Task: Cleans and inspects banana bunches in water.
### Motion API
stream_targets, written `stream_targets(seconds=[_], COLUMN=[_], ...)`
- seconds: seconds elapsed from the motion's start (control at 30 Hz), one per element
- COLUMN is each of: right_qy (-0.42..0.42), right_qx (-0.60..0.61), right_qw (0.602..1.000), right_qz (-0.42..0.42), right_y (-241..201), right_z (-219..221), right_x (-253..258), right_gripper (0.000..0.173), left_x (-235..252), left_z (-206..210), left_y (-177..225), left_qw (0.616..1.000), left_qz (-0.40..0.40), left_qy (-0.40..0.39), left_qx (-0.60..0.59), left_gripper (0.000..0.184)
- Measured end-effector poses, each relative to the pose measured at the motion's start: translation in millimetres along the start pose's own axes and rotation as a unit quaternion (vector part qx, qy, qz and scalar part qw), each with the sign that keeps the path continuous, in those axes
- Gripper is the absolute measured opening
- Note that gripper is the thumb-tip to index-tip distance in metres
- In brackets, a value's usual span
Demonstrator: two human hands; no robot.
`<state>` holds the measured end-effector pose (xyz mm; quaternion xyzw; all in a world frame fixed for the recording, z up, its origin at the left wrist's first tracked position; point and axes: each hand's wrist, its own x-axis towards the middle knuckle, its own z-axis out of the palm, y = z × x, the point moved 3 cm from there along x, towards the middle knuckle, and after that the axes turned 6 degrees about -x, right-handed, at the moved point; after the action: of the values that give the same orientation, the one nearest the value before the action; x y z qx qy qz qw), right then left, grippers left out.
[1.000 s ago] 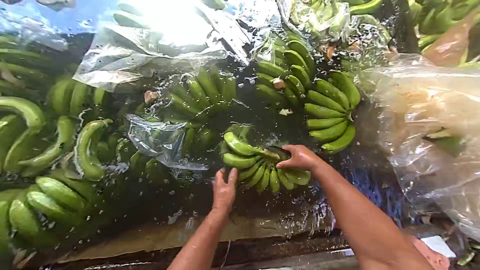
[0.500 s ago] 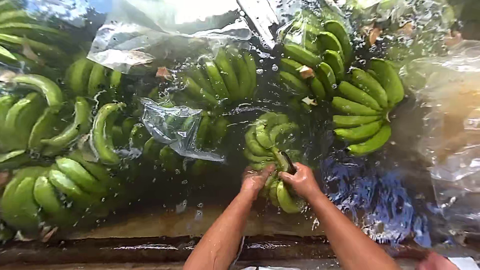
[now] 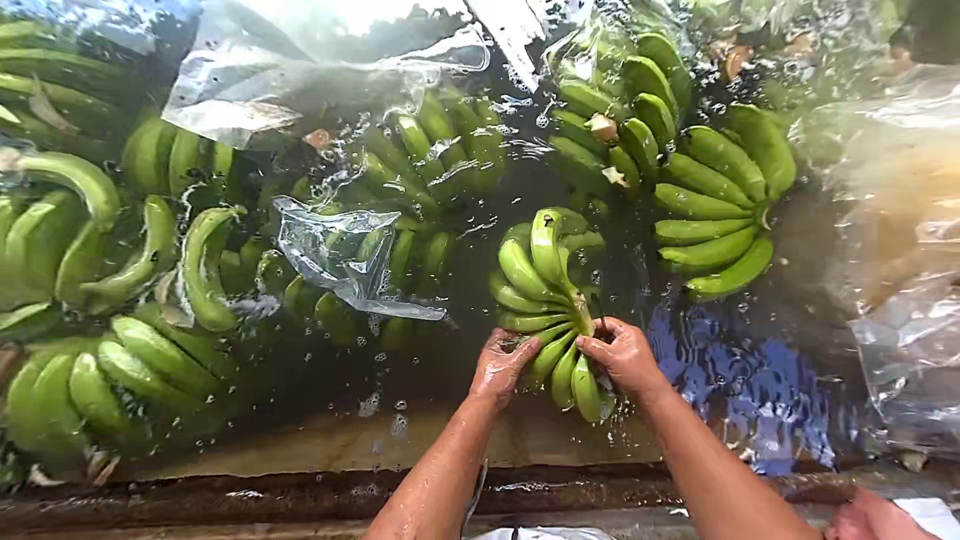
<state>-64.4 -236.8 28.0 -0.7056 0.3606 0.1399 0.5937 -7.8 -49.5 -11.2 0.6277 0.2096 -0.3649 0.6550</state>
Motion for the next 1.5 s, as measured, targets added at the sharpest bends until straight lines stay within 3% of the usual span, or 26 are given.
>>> stream_targets(seconds=[0.07,0.1,0.13,0.27,0.33,0.4,0.47,0.53,0.6,0.73,0.8,0.97,1.07,1.2,1.33,1.4,1.5], right_qy=[0.006,0.010,0.013,-0.008,-0.022,-0.020,-0.010,0.007,0.038,0.079,0.081,0.091,0.081,0.081,0.077,0.075,0.081], right_qx=[-0.005,-0.004,0.002,0.052,0.073,0.094,0.115,0.141,0.157,0.145,0.139,0.115,0.160,0.207,0.220,0.226,0.239], right_qw=[1.000,1.000,1.000,0.998,0.996,0.994,0.992,0.988,0.985,0.985,0.986,0.989,0.983,0.974,0.972,0.970,0.966], right_qz=[0.001,0.002,0.003,0.018,0.035,0.048,0.053,0.058,0.058,0.051,0.049,0.024,0.032,0.044,0.040,0.045,0.056], right_y=[-2,-3,-3,3,11,21,28,34,34,27,26,26,32,38,39,38,40], right_z=[5,7,7,-12,-26,-33,-31,-20,-5,13,18,31,31,25,33,35,32], right_x=[1,1,2,11,15,16,18,17,15,12,8,2,2,0,-4,-4,-1], right_gripper=[0.015,0.014,0.014,0.011,0.011,0.011,0.010,0.009,0.008,0.009,0.011,0.016,0.012,0.014,0.028,0.031,0.028], left_x=[6,10,14,23,26,26,20,9,0,-16,-18,-6,-4,-6,-1,4,7], left_z=[10,12,11,-19,-38,-41,-19,13,35,41,38,25,9,-2,12,14,0], left_y=[0,1,2,10,8,2,0,-2,-6,6,12,14,15,12,14,16,18], left_qw=[0.999,0.999,0.998,0.991,0.991,0.972,0.955,0.972,0.972,0.966,0.961,0.990,0.998,0.993,0.991,0.989,0.984], left_qz=[-0.005,-0.006,-0.002,0.022,0.015,-0.010,-0.042,-0.078,-0.123,-0.080,-0.070,-0.079,-0.059,0.000,0.001,-0.005,0.022], left_qy=[0.028,0.030,0.019,-0.088,-0.022,0.073,0.108,0.181,0.201,0.118,0.097,0.100,0.012,-0.106,0.004,0.018,-0.095], left_qx=[0.015,0.033,0.055,0.094,0.133,0.223,0.272,0.125,0.027,0.216,0.249,0.064,0.006,0.054,0.132,0.147,0.146], left_gripper=[0.077,0.079,0.074,0.026,0.017,0.033,0.042,0.049,0.066,0.069,0.086,0.081,0.080,0.089,0.118,0.118,0.112])
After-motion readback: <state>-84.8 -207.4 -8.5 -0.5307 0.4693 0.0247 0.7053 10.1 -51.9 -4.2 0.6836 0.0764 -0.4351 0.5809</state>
